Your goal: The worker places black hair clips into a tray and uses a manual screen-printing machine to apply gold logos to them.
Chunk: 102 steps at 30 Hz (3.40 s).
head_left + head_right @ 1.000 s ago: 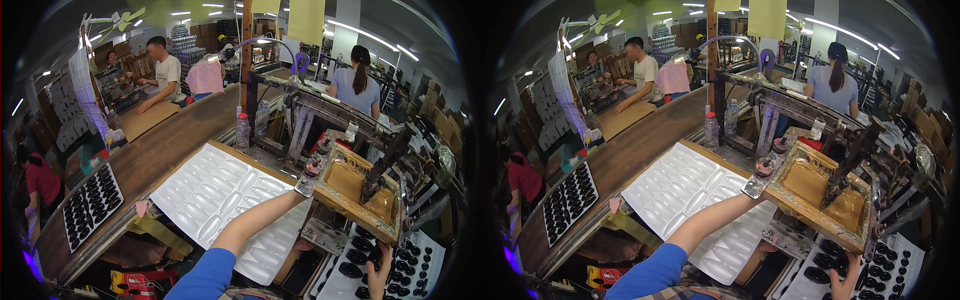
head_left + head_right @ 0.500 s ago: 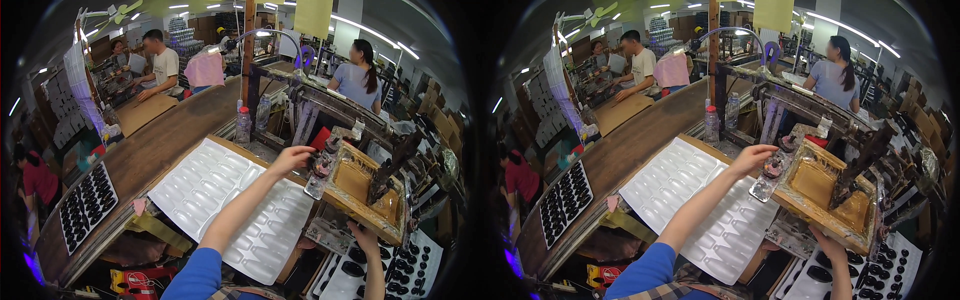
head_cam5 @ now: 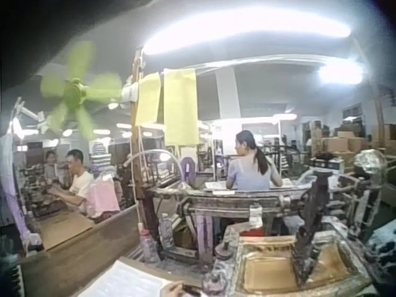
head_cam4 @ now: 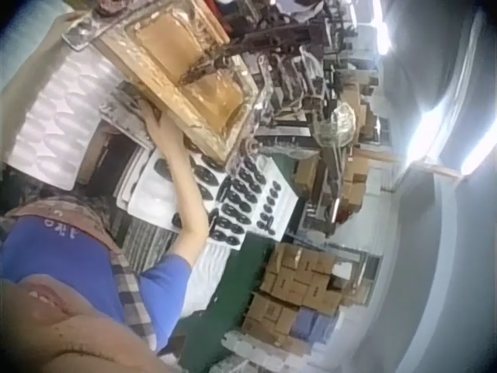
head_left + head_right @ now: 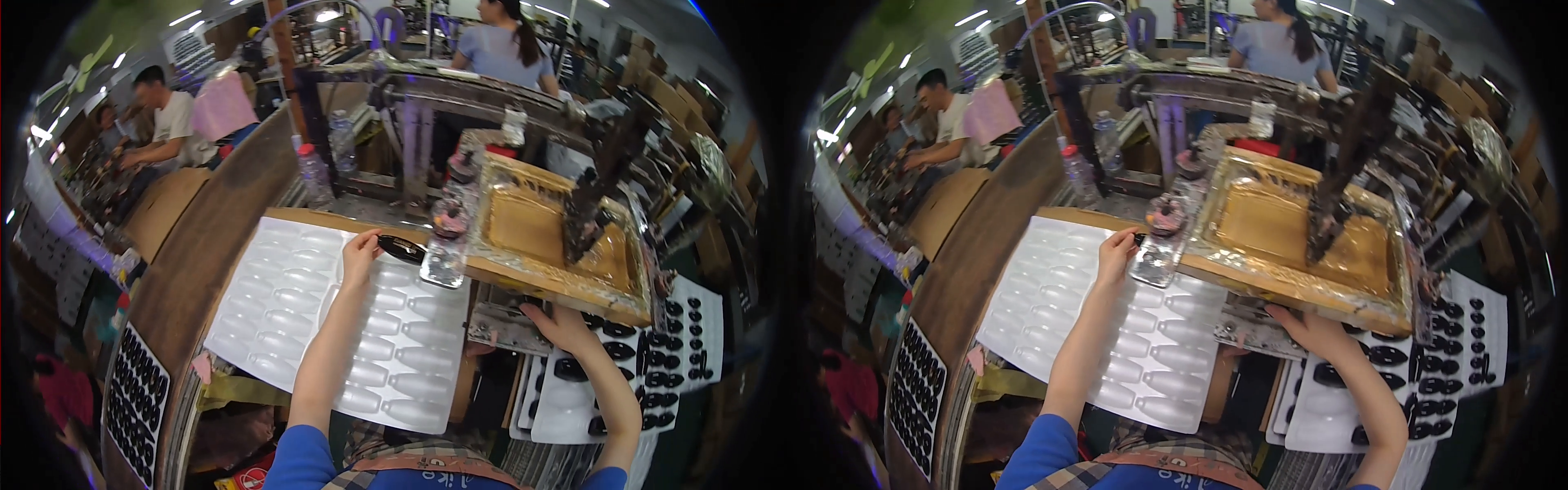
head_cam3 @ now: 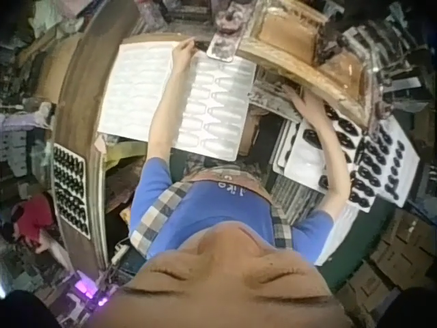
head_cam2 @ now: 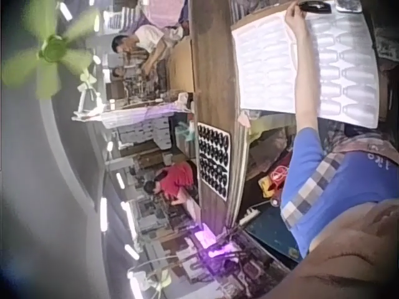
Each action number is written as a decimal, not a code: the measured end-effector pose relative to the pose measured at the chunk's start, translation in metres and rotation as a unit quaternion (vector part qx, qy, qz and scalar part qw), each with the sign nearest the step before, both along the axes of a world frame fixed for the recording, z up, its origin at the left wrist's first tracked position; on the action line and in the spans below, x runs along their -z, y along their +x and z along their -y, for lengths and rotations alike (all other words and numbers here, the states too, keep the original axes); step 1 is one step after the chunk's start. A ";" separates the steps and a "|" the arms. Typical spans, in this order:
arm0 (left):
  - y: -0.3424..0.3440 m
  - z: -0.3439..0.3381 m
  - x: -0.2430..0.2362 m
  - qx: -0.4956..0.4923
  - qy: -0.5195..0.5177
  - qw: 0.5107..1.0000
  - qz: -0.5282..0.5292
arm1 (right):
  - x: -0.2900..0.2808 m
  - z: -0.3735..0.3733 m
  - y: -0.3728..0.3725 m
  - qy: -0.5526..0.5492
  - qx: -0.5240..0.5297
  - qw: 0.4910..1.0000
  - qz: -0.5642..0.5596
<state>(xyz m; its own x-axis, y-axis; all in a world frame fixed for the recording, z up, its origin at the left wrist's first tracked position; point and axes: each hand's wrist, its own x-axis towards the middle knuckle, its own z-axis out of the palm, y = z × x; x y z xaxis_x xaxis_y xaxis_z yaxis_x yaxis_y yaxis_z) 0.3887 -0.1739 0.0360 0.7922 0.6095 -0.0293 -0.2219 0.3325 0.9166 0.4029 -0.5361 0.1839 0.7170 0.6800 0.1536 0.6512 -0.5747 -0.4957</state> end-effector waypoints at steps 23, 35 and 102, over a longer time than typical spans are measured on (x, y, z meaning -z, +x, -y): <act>0.022 0.089 0.020 0.010 0.550 0.830 -0.094 | 0.011 0.011 -0.011 0.015 -0.003 0.999 0.036; 0.019 0.096 0.022 -0.014 0.592 0.798 -0.108 | 0.018 0.022 -0.008 0.033 -0.016 0.995 0.097; -0.026 0.065 -0.069 -0.017 0.179 0.983 0.021 | -0.012 0.013 0.000 0.102 -0.042 0.989 -0.103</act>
